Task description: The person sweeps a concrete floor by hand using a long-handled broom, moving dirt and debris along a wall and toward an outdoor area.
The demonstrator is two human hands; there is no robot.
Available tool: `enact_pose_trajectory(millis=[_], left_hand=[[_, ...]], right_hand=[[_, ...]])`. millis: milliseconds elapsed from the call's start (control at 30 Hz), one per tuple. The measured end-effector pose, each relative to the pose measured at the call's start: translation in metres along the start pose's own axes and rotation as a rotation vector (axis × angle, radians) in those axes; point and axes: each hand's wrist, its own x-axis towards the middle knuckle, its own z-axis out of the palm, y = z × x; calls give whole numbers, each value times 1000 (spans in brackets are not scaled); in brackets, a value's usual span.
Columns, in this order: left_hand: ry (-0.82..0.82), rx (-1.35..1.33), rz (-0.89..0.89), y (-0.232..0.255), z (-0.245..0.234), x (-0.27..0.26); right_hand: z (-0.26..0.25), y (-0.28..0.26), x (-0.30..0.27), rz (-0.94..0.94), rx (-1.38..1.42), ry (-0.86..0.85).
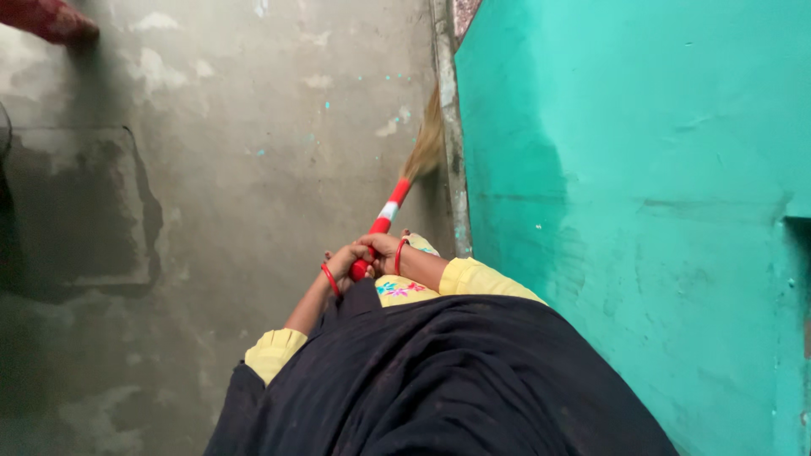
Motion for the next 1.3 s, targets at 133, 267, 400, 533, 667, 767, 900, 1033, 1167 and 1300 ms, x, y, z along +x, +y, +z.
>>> enact_pose_trajectory(millis=[133, 267, 400, 533, 667, 767, 900, 1033, 1167, 1300], left_hand=[[22, 49, 132, 6, 12, -1], [134, 253, 281, 14, 39, -10], [157, 385, 388, 18, 71, -6], [104, 478, 428, 32, 88, -4], [58, 481, 297, 65, 80, 4], [53, 406, 144, 104, 64, 22], [-123, 242, 56, 170, 43, 23], [-95, 218, 37, 225, 31, 16], [13, 311, 127, 262, 24, 2], [158, 498, 239, 293, 34, -24]], right_hand=[[-1, -14, 8, 68, -59, -116], [-2, -30, -2, -16, -53, -237], [-5, -45, -24, -224, -39, -192], [-3, -59, -33, -490, -82, -111], [14, -79, -44, -498, 63, 8], [19, -99, -29, -385, -28, 26], [38, -134, 13, -232, 68, -87], [81, -178, 31, -146, 101, 24], [114, -211, 36, -181, 18, -109], [141, -237, 56, -275, 58, -131]])
